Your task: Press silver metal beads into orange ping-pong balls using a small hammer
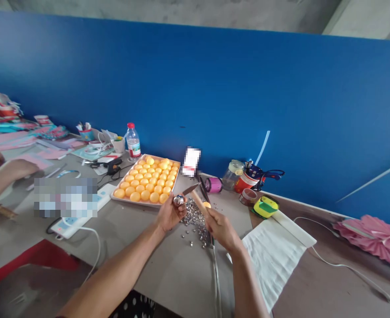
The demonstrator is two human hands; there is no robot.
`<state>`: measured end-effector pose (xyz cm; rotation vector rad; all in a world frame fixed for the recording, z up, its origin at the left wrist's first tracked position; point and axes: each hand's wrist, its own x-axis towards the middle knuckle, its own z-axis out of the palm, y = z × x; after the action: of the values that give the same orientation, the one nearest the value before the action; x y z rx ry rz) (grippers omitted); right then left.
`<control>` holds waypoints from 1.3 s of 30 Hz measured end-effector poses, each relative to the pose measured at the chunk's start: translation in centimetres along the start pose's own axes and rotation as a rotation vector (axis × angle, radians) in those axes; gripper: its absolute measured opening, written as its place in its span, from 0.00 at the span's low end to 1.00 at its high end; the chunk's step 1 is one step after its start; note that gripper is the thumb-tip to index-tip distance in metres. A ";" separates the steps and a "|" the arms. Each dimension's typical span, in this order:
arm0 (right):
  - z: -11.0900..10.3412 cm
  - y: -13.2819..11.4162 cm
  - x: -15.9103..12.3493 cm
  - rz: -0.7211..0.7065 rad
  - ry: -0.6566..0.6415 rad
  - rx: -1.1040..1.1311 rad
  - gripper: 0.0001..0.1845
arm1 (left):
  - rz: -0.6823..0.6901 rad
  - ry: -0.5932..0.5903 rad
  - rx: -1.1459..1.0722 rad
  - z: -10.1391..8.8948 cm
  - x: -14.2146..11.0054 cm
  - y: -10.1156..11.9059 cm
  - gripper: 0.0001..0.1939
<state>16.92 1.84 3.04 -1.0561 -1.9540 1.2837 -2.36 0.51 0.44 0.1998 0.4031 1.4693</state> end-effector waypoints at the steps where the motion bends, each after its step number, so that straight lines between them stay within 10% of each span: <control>1: 0.0 0.1 0.1 0.007 -0.022 -0.030 0.17 | 0.005 0.020 0.009 0.0 0.0 0.0 0.17; 13: 0.4 -0.5 0.0 0.038 -0.063 -0.014 0.18 | -0.040 0.018 0.076 0.0 -0.2 -0.3 0.17; 19: 0.2 -0.4 0.2 0.001 0.111 0.098 0.17 | -0.009 0.020 0.065 0.0 -0.1 -0.5 0.07; 39: -0.3 -0.5 -0.4 0.030 -0.008 0.087 0.15 | -0.072 -0.059 0.041 0.0 -0.4 -0.1 0.21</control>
<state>17.24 1.54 3.63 -1.0423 -1.8771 1.3786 -2.31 0.13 0.51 0.2585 0.3890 1.3822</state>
